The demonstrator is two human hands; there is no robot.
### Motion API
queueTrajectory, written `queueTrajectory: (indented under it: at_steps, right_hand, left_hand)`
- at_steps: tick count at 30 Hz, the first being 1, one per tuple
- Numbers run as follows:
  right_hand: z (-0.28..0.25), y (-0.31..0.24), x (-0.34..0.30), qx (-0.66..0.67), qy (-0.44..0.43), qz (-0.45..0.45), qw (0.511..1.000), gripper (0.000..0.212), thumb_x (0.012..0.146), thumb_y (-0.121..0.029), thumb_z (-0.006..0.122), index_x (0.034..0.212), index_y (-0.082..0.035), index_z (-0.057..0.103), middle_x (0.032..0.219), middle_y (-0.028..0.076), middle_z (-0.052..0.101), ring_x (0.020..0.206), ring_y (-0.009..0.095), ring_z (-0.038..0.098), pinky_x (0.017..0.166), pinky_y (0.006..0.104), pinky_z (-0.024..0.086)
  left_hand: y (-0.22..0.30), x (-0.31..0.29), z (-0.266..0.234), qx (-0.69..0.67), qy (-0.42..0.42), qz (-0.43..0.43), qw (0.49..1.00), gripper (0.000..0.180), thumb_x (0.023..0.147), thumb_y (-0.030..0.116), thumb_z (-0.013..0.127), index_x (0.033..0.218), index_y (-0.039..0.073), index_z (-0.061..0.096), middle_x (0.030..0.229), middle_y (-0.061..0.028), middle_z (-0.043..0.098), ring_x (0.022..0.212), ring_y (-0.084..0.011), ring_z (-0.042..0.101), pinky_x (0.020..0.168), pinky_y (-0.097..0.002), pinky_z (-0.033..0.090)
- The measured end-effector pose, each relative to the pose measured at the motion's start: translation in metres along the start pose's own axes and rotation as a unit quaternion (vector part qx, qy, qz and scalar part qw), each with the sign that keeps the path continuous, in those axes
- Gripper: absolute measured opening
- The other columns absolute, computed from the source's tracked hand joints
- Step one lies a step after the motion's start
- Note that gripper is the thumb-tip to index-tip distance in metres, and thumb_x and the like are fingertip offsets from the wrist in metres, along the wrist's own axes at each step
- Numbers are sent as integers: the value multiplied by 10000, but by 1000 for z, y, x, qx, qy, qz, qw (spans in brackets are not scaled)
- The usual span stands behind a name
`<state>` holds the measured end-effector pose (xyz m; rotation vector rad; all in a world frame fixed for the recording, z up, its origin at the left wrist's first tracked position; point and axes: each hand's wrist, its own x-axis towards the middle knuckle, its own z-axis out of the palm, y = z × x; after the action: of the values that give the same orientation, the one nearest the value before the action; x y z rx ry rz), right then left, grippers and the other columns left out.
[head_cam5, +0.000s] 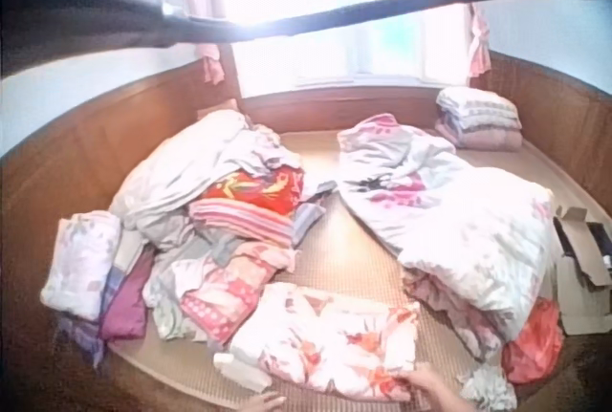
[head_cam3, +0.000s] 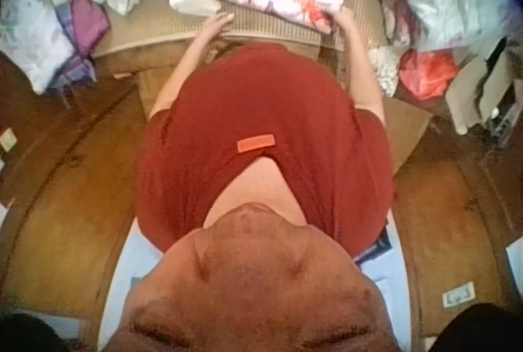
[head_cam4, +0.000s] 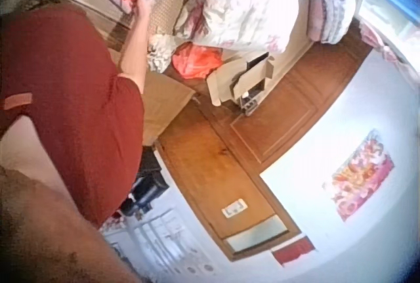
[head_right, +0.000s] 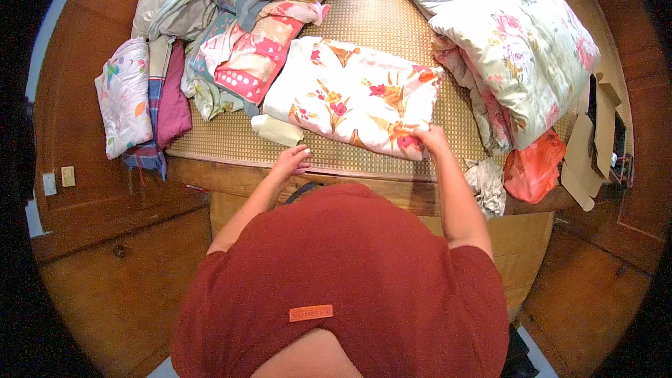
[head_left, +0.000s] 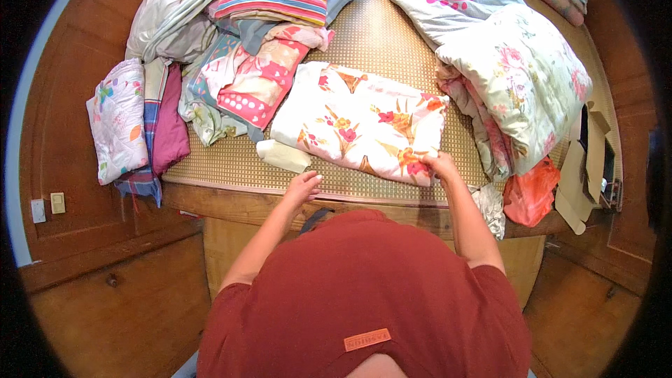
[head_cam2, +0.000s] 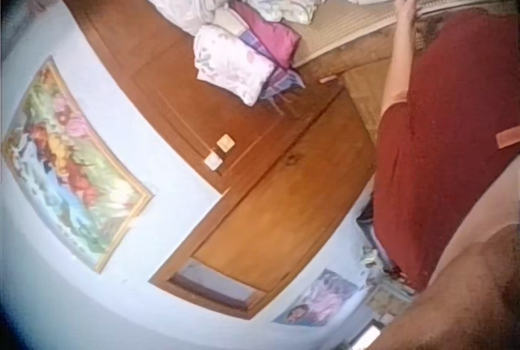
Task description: The person folds a white quilt with a colorful floral pattern and a white sheet with an orange floral pattern on a wooden platform bed. They smooth the items, fold them into neat rectangles, and place them on a stack of other bedding.
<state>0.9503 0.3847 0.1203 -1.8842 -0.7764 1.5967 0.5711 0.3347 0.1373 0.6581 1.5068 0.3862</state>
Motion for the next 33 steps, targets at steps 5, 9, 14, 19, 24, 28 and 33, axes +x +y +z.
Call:
queueTrajectory:
  at_steps: [5,9,14,19,24,28,33]
  right_hand:
    - [22,1,-57,235,-37,8,971,300,737,-65,571,1020,14,513,869,90,603,700,162,595,652,292,500]
    - [43,-21,-110,318,-102,12,943,385,760,-70,550,1109,58,451,1016,143,573,876,214,586,765,352,487]
    - [40,45,-98,334,-134,88,929,289,767,-114,545,1019,21,503,864,88,609,656,167,613,510,281,515]
    - [57,22,-105,398,-135,90,903,339,776,-43,507,1104,23,454,1008,123,576,889,209,587,767,355,496]
    - [81,-45,-120,387,-230,-27,893,395,775,-22,517,1152,-1,403,1009,94,564,879,184,579,780,311,481]
    - [99,-79,-154,326,-259,-84,905,438,758,-24,555,1164,6,392,1043,85,551,900,155,570,787,276,470]
    - [118,-29,-132,287,-298,84,907,439,773,-60,548,1178,9,393,1051,99,561,881,208,586,724,383,506]
  left_hand:
    - [-9,22,19,-112,-34,-82,990,773,725,544,577,1277,63,331,1152,-109,496,915,-221,540,737,-364,444]
    - [14,22,33,-270,-37,-56,960,761,689,606,569,1210,78,398,1091,-120,525,997,-268,500,786,-416,428]
    - [43,46,50,-380,24,73,922,410,744,194,628,1064,-27,498,941,-113,589,798,-220,592,666,-363,486]
    - [155,8,78,-251,-68,385,885,275,737,38,567,1000,-45,564,922,-80,596,804,-157,581,725,-281,463]
    - [244,-88,63,-175,-217,434,857,291,742,55,574,1015,-44,551,945,-92,598,811,-158,588,745,-281,466]
    - [253,-100,25,-277,-236,375,852,347,766,116,559,1066,-51,508,948,-119,599,822,-186,598,736,-306,488]
    - [120,35,-16,-319,-73,210,921,331,837,260,494,1048,6,507,918,-111,595,787,-210,604,679,-348,512]
